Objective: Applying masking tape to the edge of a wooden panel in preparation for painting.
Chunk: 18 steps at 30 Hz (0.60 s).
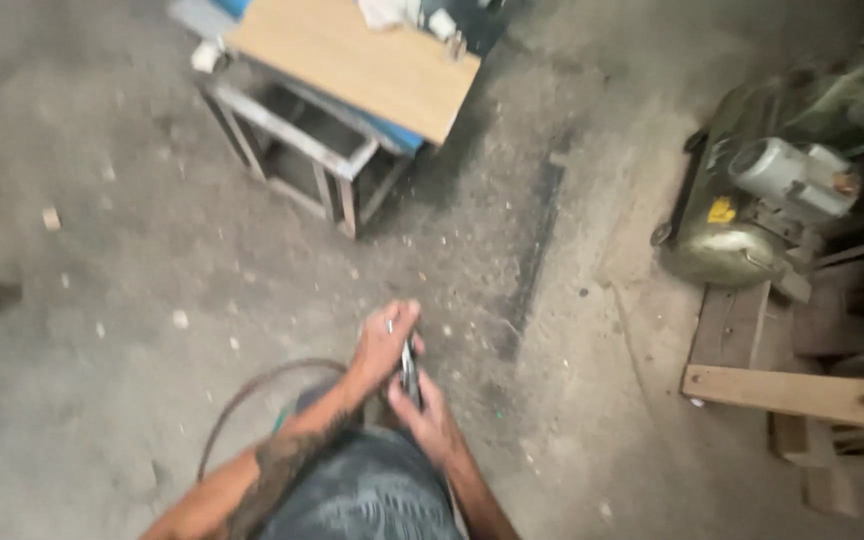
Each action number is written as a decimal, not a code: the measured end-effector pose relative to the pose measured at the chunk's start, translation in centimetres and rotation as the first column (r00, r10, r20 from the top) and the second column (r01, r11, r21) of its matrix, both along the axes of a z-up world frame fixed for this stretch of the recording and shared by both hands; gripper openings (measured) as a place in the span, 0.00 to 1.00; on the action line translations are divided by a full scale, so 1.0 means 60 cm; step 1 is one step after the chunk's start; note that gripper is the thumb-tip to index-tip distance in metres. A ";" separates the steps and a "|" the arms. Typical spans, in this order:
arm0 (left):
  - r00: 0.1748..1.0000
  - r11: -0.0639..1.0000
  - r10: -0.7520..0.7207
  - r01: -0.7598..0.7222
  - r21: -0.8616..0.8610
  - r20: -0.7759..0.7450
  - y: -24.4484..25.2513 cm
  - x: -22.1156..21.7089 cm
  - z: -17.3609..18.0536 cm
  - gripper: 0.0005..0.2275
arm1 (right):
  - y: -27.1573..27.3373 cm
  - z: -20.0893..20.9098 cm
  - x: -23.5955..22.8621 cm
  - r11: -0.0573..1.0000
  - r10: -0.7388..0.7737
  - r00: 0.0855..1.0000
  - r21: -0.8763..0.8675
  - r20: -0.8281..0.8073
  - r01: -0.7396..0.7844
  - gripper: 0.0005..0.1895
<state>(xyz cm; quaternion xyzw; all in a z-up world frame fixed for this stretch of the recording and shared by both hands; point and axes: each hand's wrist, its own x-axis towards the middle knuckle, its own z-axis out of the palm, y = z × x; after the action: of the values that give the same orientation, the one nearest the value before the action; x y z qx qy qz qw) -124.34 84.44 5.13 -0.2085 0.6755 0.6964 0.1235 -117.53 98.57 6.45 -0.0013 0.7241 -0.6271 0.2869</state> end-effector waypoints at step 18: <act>0.995 0.999 -0.022 0.017 0.049 0.098 0.220 -0.527 -0.015 0.29 | 0.266 -0.102 -0.595 0.928 0.101 0.961 0.323 0.256 -0.184 0.33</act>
<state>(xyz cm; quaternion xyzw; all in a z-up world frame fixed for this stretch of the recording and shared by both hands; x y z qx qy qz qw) -155.97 97.67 4.22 -0.2330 0.6536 0.7001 0.1687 -153.20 114.53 0.31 0.0701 0.7813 -0.4641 0.4114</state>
